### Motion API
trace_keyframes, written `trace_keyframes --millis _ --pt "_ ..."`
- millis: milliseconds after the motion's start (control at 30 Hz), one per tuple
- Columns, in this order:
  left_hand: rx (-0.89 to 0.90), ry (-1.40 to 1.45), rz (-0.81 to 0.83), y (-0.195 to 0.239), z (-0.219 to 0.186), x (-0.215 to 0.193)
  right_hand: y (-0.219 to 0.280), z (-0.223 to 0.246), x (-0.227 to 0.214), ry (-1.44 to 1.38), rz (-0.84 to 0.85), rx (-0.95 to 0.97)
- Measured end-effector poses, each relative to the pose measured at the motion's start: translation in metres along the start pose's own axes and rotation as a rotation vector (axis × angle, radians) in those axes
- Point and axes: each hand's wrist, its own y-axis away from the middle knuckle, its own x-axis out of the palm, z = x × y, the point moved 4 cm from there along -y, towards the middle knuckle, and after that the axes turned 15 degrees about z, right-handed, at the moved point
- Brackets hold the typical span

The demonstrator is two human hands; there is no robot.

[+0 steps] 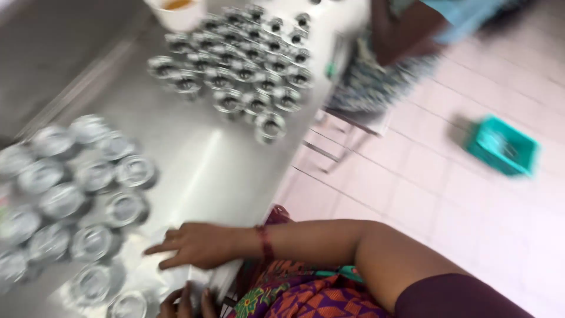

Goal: The user is seen sorting and packaging small cylindrical metal components into a blue plastic crate on a metal workbench in an industrial setting.

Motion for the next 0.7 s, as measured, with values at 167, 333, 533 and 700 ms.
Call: trace_keyframes --millis 167,333,533,700 --pt "0.032 -0.142 0.141 -0.041 -0.037 -0.033 0.146 0.001 -0.024 -0.042 -0.22 0.407" --pt "0.245 -0.168 0.24 -0.083 -0.085 -0.016 0.265 0.049 -0.024 -0.035 -0.333 0.75" --pt "0.616 -0.06 0.344 -0.09 -0.21 0.022 0.341 0.092 -0.008 -0.079 -0.492 0.888" --pt "0.787 0.13 0.481 -0.054 -0.307 0.097 0.416 0.134 -0.003 -0.167 -0.516 0.787"
